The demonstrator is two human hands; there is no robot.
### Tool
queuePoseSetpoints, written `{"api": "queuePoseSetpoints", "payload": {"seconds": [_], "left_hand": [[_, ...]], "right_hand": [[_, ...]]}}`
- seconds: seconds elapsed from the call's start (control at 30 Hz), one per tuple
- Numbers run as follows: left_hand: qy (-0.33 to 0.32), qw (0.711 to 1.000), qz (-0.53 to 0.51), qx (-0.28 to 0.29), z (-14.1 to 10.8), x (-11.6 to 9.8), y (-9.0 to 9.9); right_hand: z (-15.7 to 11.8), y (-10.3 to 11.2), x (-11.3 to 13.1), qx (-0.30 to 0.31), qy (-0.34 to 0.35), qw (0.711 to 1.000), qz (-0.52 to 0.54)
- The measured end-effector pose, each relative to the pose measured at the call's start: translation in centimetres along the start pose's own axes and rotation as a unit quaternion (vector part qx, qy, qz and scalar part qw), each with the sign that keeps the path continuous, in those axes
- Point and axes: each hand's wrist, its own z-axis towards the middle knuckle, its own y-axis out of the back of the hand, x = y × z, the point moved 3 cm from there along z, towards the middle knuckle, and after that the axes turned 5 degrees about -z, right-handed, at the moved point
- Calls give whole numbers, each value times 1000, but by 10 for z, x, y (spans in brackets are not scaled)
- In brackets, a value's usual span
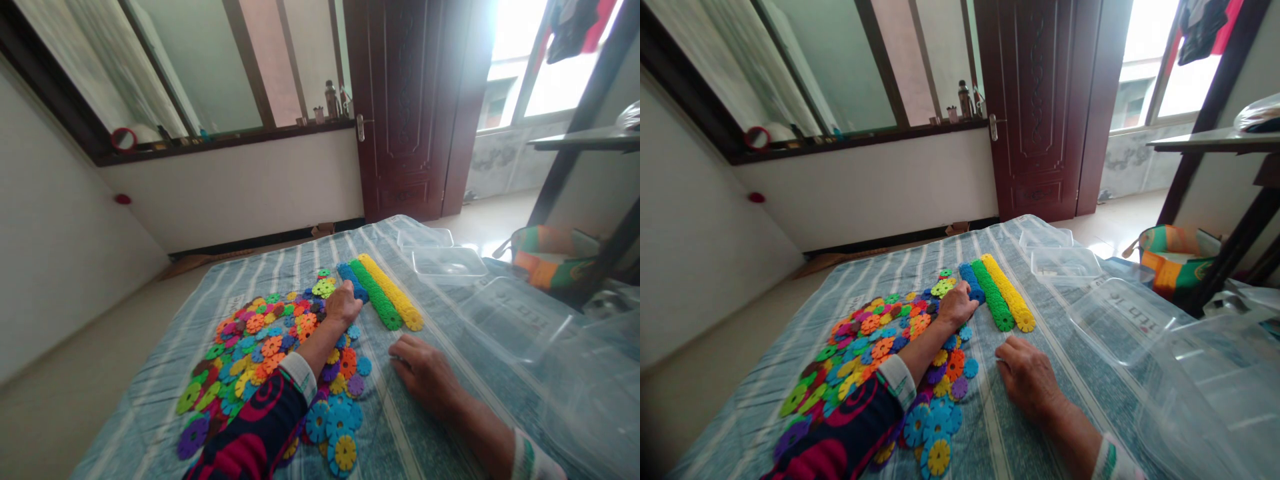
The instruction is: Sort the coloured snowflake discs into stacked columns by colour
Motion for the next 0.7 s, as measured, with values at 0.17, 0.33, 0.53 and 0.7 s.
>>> {"api": "queuePoseSetpoints", "payload": {"seconds": [0.17,0.33,0.53,0.7], "left_hand": [[-2,1000,-6,-6,-1,-1,-1],[-4,1000,-12,-7,-2,0,0],[-17,1000,-7,-4,-11,13,12],[-76,997,-1,9,-29,16,18]], "right_hand": [[0,1,1,0,0,1000,-3],[0,0,1,5,-1,1000,-4],[0,1,1,10,-4,1000,-3],[-1,0,0,12,-5,1000,-7]]}}
